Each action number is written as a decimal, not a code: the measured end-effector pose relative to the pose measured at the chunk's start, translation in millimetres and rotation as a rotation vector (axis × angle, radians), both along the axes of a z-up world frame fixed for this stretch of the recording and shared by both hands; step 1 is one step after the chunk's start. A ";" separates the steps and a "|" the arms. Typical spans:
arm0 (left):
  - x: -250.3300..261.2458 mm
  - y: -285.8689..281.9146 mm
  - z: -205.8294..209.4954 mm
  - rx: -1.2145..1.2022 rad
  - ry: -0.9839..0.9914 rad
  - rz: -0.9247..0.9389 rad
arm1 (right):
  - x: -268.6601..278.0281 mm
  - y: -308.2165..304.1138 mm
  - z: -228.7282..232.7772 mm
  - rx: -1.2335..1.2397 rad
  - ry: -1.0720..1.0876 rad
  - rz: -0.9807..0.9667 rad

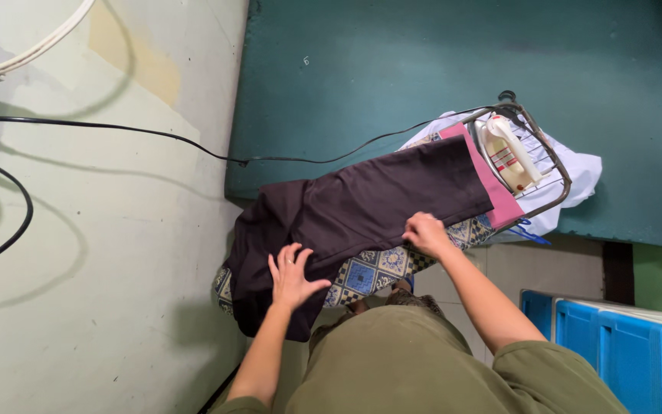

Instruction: The person irons a dark-colored pair of pants on an ironing board. They repeatedly smooth the fabric with their hands and move the iron back and forth across the garment, adjusting the pants' position multiple times to cover different sections.

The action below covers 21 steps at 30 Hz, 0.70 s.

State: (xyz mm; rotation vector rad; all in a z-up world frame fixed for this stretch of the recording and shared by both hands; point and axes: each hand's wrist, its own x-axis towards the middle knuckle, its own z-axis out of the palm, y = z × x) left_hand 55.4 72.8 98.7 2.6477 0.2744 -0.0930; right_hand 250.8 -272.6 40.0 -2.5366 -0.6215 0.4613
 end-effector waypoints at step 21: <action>-10.8 -6.0 28.0 -0.019 -0.064 0.017 | 83.4 -72.8 6.4 0.525 0.155 -0.872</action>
